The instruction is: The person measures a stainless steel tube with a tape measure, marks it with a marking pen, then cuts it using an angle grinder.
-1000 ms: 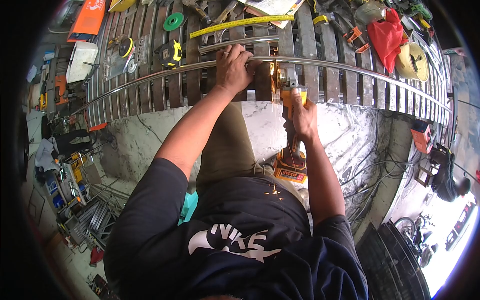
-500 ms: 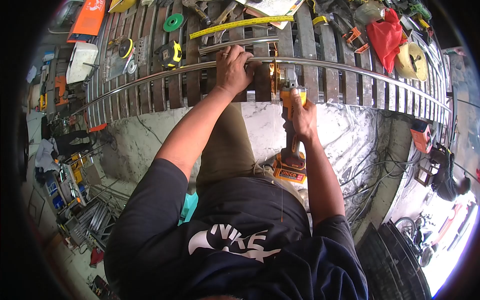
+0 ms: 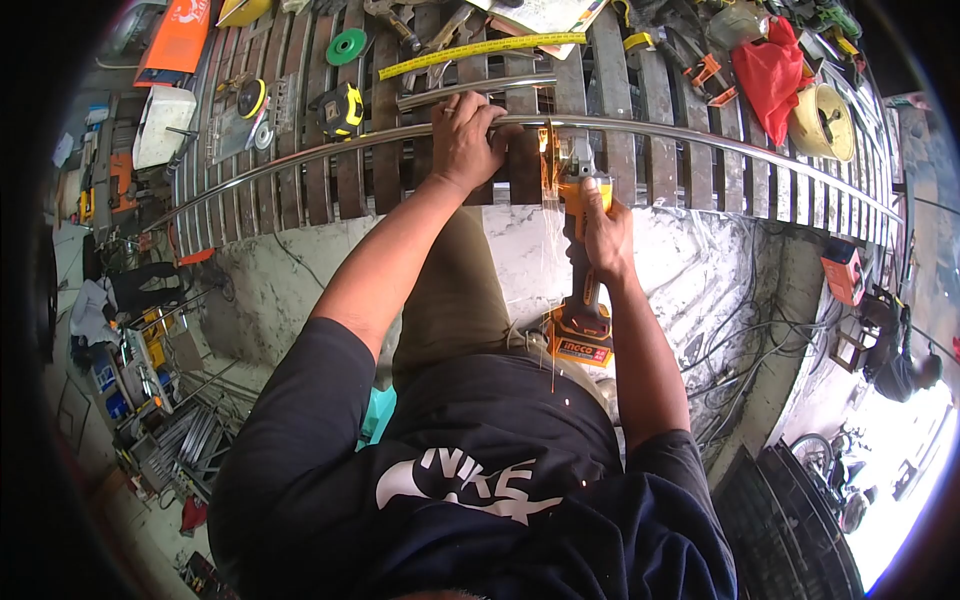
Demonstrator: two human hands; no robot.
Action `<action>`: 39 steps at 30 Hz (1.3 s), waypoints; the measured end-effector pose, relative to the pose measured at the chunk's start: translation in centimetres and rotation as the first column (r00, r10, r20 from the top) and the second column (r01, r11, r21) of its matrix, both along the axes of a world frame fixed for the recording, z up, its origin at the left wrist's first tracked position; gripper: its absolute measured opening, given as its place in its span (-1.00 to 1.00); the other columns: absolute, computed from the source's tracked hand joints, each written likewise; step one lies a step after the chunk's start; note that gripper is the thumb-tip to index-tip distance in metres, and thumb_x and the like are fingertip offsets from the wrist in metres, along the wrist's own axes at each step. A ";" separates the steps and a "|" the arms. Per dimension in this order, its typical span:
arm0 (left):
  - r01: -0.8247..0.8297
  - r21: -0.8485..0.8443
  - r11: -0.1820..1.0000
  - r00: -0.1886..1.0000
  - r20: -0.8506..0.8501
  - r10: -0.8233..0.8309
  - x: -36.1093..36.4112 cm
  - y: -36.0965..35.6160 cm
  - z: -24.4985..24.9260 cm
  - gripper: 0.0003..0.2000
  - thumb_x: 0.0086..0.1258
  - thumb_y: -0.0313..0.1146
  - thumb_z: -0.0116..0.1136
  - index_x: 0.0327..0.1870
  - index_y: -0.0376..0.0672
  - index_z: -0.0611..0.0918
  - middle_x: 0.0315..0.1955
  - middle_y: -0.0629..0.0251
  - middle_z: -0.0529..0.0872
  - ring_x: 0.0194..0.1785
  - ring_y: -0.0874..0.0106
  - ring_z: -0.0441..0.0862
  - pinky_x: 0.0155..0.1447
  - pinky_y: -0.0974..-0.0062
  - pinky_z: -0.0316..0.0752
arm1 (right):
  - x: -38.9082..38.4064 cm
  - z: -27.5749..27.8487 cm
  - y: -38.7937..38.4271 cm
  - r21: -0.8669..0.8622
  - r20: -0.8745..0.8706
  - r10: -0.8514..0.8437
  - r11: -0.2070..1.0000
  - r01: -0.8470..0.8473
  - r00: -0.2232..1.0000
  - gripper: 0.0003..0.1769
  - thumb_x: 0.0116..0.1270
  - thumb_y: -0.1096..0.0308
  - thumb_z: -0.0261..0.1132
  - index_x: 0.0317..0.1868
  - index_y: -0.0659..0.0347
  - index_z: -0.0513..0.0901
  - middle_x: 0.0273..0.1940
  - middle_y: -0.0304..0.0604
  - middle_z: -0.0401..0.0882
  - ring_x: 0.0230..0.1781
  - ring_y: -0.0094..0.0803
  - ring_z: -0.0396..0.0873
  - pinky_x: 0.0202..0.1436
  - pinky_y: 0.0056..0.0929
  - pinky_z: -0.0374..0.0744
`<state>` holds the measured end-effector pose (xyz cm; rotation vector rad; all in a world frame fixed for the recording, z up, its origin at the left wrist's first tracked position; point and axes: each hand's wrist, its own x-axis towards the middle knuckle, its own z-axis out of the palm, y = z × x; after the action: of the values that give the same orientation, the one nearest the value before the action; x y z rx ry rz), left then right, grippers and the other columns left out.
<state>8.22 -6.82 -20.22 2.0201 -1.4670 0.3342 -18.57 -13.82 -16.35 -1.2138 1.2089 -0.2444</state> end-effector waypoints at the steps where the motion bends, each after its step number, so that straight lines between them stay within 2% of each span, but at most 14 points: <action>1: 0.001 0.000 1.000 1.000 -0.002 -0.001 0.0 0.0 0.0 -0.71 0.36 -0.02 0.57 -0.12 0.01 0.81 -0.11 0.38 0.64 0.12 0.27 0.62 0.28 0.13 0.37 | -0.1 -0.3 -0.1 -0.015 0.013 0.006 1.000 -0.005 1.000 -0.18 0.66 -0.44 0.22 0.00 0.30 0.82 -0.48 -0.17 0.68 -0.63 -0.49 0.60 -0.59 -0.42 0.62; 3: 0.002 0.001 1.000 1.000 -0.007 -0.002 0.0 0.0 0.1 -0.70 0.36 -0.01 0.57 -0.11 0.01 0.80 -0.12 0.38 0.64 0.12 0.26 0.62 0.28 0.13 0.37 | -0.2 -1.0 -0.2 -0.045 0.039 0.017 0.999 -0.015 0.999 -0.19 0.66 -0.44 0.23 -0.01 0.30 0.80 -0.46 -0.16 0.69 -0.63 -0.47 0.61 -0.59 -0.40 0.63; 6: 0.002 0.013 1.000 1.000 -0.009 -0.002 0.0 0.1 0.1 -0.69 0.37 0.01 0.56 -0.10 0.01 0.80 -0.11 0.38 0.64 0.12 0.26 0.62 0.29 0.13 0.37 | -0.2 -0.7 -0.3 0.000 0.045 0.024 1.000 -0.024 0.999 -0.20 0.66 -0.44 0.22 0.00 0.29 0.79 -0.47 -0.16 0.68 -0.63 -0.47 0.61 -0.60 -0.38 0.65; 12: 0.009 0.002 1.000 1.000 -0.013 -0.009 0.0 0.1 0.2 -0.68 0.37 0.01 0.57 -0.09 0.01 0.79 -0.10 0.37 0.64 0.12 0.24 0.62 0.31 0.12 0.37 | 0.0 0.2 -0.2 0.008 0.005 0.023 1.000 -0.023 1.000 -0.21 0.67 -0.43 0.22 0.01 0.28 0.79 -0.47 -0.16 0.67 -0.63 -0.48 0.60 -0.60 -0.38 0.65; 18: 0.017 -0.009 1.000 0.999 -0.043 -0.018 -0.1 0.1 0.3 -0.70 0.33 -0.05 0.59 -0.09 0.01 0.78 -0.09 0.36 0.64 0.13 0.23 0.62 0.32 0.11 0.37 | 0.2 0.6 -0.2 0.034 0.010 0.019 0.999 -0.019 1.000 -0.19 0.66 -0.45 0.20 -0.02 0.29 0.78 -0.49 -0.15 0.68 -0.64 -0.47 0.61 -0.61 -0.39 0.64; 21: 0.012 0.022 1.000 0.999 -0.036 -0.011 0.0 0.2 0.2 -0.70 0.33 -0.06 0.60 -0.09 0.01 0.78 -0.10 0.35 0.64 0.13 0.23 0.62 0.32 0.12 0.37 | 0.4 0.6 0.1 0.011 0.033 -0.005 1.000 0.005 0.999 -0.18 0.65 -0.47 0.21 -0.02 0.29 0.78 -0.49 -0.14 0.68 -0.65 -0.47 0.61 -0.62 -0.40 0.63; 33: 0.025 -0.029 0.999 0.997 -0.071 -0.027 -0.1 0.1 0.4 -0.65 0.30 -0.04 0.62 -0.07 -0.02 0.76 -0.10 0.33 0.63 0.14 0.21 0.63 0.32 0.11 0.37 | -0.2 -0.7 -0.4 -0.033 0.008 0.030 0.999 -0.030 1.000 -0.19 0.66 -0.45 0.21 -0.03 0.29 0.79 -0.48 -0.16 0.68 -0.65 -0.47 0.60 -0.61 -0.40 0.63; 39: 0.020 0.032 0.999 0.994 -0.109 -0.017 -0.2 0.2 0.6 -0.66 0.33 -0.07 0.60 -0.07 -0.04 0.75 -0.07 0.31 0.63 0.14 0.20 0.64 0.25 0.15 0.45 | -0.1 -0.8 -0.4 -0.042 0.018 0.027 0.999 -0.026 0.999 -0.18 0.65 -0.46 0.21 -0.03 0.29 0.81 -0.48 -0.18 0.68 -0.64 -0.50 0.60 -0.60 -0.43 0.63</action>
<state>7.99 -6.65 -19.66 2.0166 -1.4316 0.1898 -18.71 -14.21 -17.11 -1.2602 1.1765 -0.2619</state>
